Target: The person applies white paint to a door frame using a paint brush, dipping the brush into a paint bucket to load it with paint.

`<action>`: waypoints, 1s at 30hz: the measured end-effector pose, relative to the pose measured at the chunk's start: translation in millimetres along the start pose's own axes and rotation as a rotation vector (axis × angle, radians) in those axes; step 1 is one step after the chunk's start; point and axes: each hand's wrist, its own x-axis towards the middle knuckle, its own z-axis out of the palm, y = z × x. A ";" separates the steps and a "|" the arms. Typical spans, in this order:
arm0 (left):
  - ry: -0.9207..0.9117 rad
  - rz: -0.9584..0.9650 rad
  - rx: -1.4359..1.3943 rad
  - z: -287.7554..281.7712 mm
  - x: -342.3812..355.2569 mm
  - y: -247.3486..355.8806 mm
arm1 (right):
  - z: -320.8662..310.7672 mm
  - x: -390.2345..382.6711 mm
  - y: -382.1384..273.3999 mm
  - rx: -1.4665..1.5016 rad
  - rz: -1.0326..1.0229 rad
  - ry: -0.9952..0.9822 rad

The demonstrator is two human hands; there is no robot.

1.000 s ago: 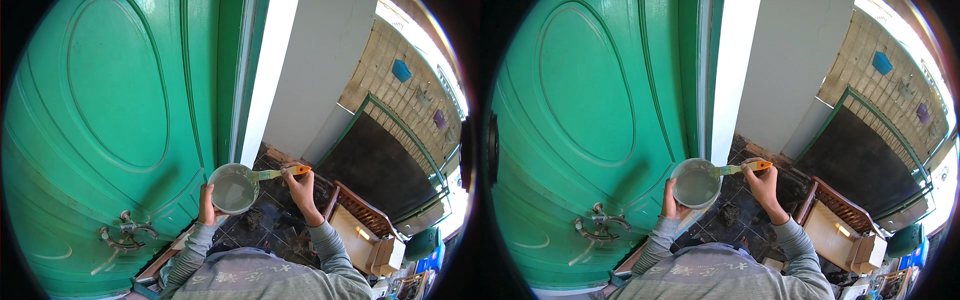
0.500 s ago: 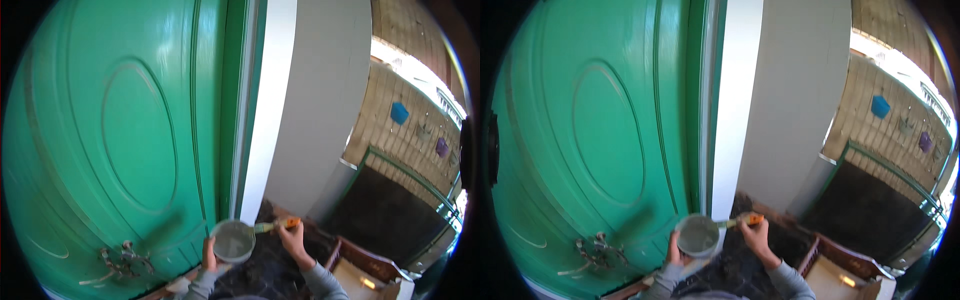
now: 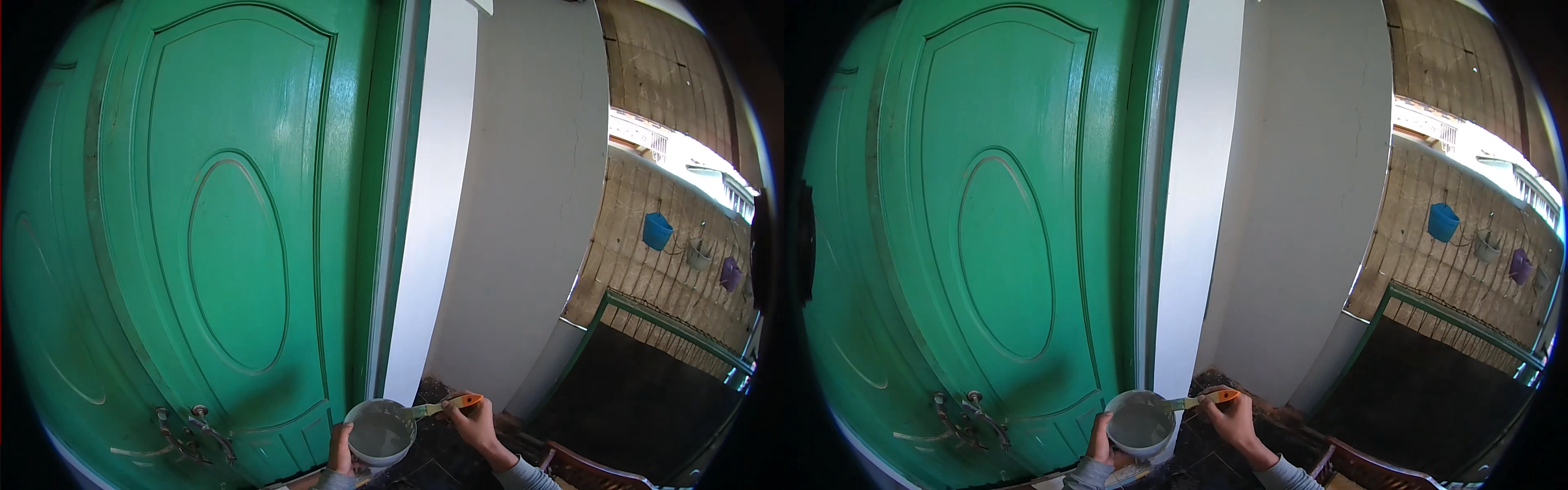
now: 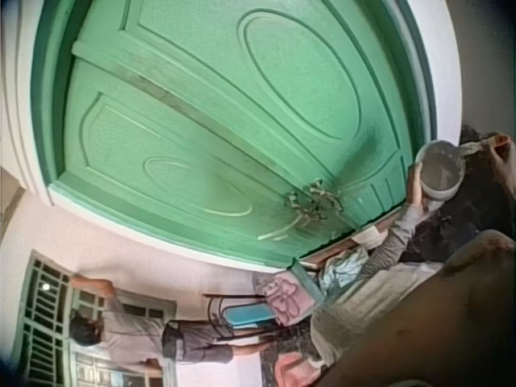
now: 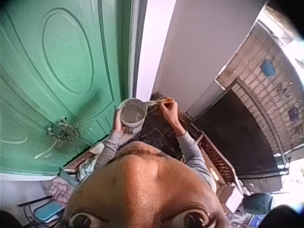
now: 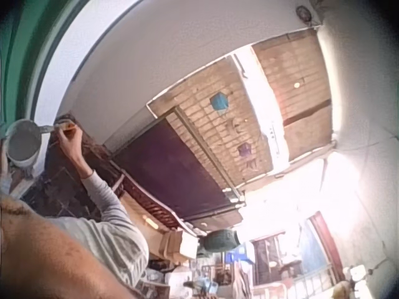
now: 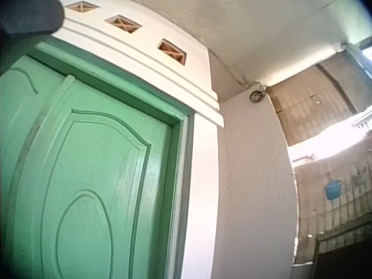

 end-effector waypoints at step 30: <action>-0.084 -0.078 0.087 9.4 11.0 49.3 | 11.5 20.5 -6.7 0.042 0.030 0.076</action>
